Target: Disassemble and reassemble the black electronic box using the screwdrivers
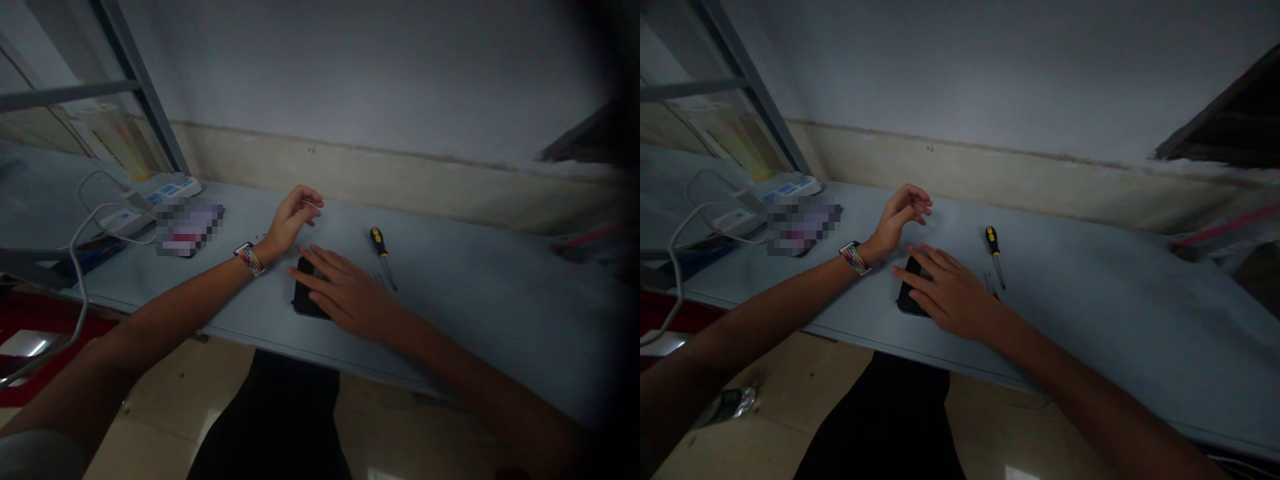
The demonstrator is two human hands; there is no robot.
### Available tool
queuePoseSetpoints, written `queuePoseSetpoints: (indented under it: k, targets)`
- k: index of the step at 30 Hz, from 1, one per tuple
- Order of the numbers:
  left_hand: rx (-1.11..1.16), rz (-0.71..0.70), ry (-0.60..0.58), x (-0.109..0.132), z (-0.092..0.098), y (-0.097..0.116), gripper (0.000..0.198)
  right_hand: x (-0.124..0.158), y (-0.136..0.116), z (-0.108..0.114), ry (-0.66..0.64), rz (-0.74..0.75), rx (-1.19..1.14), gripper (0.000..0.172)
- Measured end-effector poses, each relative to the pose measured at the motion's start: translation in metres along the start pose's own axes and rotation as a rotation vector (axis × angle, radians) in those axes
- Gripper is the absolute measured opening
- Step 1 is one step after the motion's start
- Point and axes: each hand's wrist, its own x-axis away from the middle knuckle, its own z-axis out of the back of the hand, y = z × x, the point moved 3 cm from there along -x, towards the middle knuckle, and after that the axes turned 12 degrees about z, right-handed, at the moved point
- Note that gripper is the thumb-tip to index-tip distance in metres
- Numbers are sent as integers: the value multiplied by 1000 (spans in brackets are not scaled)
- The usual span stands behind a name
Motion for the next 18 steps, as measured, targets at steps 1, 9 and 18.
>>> queuePoseSetpoints:
  k: [1,9,18]
  targets:
    - [5,3,1,-1,0,-1,27,0,-2,-2,-30,-9,2,53]
    - [0,70,-16,-2,1,-11,27,0,-7,-5,-97,-61,-3,52]
    - [24,88,-29,0,-1,-13,25,-1,-8,-6,-104,-69,-1,52]
